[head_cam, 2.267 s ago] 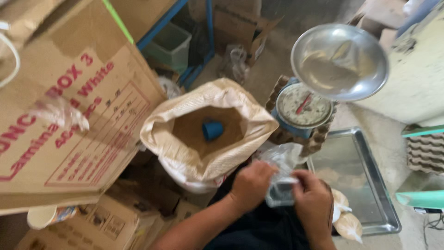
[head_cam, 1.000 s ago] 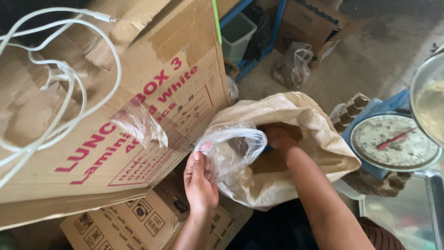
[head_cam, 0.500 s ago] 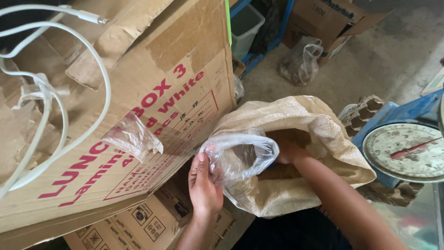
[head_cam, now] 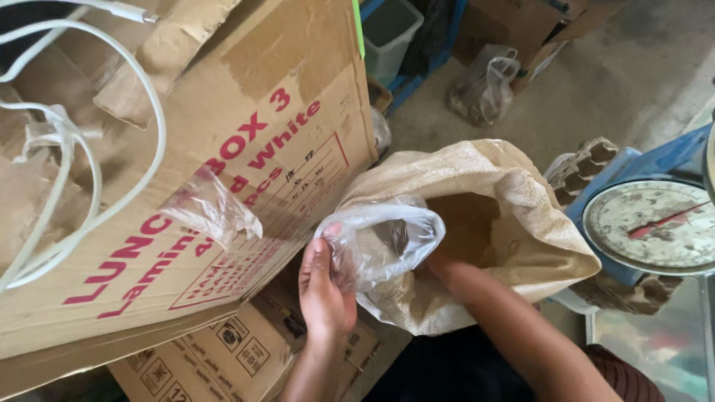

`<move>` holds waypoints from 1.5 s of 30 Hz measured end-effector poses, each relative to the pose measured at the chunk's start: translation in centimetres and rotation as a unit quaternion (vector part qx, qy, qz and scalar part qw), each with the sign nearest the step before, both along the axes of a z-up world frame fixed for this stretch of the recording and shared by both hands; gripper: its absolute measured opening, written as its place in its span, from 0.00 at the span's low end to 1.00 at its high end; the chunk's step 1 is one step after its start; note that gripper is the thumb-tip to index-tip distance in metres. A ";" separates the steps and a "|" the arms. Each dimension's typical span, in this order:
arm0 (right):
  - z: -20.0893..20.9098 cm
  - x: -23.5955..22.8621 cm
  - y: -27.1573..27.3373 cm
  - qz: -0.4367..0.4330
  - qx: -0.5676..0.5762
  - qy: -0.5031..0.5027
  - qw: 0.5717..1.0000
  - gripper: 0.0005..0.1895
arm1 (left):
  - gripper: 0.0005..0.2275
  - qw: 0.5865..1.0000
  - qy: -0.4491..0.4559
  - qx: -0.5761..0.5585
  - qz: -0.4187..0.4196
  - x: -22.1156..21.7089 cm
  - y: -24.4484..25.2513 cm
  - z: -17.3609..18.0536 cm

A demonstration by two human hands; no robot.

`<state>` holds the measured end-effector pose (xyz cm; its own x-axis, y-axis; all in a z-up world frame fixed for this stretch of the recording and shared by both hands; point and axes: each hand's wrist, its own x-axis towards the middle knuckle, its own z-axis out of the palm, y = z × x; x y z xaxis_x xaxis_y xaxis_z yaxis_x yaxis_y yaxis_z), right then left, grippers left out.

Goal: The person scoops brown sugar from a large sack into plastic bags using a blue scoop, weighs each bag on a mechanical scale, and ties the bags closed.

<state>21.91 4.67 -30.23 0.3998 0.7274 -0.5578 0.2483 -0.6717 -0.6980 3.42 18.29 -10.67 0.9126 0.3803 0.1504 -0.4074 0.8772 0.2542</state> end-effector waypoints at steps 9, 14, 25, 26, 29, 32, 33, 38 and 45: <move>4.4 2.8 -10.9 -0.145 0.081 0.148 0.975 0.13 | 0.16 0.951 0.241 0.163 0.106 -0.7 1.5 5.0; 10.8 0.0 -14.6 -0.283 0.180 0.124 0.934 0.09 | 0.16 0.954 0.229 0.157 0.112 -0.2 -0.5 6.0; 14.1 -4.4 -17.4 -0.419 0.376 0.232 0.794 0.10 | 0.15 0.992 -0.119 -0.020 -0.022 0.0 -0.9 4.7; 14.3 -4.7 -17.8 -0.419 0.376 0.231 0.794 0.10 | 0.15 0.969 -0.224 -0.075 -0.069 0.0 -0.9 5.5; 16.7 -5.2 -19.9 -0.439 0.429 0.239 0.752 0.02 | 0.20 0.952 0.210 0.158 0.158 1.9 -1.3 9.9; 20.6 -5.6 -22.8 -0.469 0.440 0.233 0.730 0.05 | 0.20 0.950 0.180 0.174 0.185 4.2 -3.7 13.6; 22.4 -6.0 -24.3 -0.476 0.446 0.211 0.728 0.06 | 0.18 0.934 0.152 0.255 0.196 5.4 -5.1 14.4; 32.8 -8.9 -33.5 -0.557 0.362 0.082 0.742 0.14 | 0.14 0.878 -0.075 0.455 0.126 13.3 -15.8 16.3; 38.2 -12.6 -45.4 -0.583 0.416 -0.007 0.698 0.11 | 0.11 0.908 -0.146 0.391 -0.041 24.4 -37.8 18.2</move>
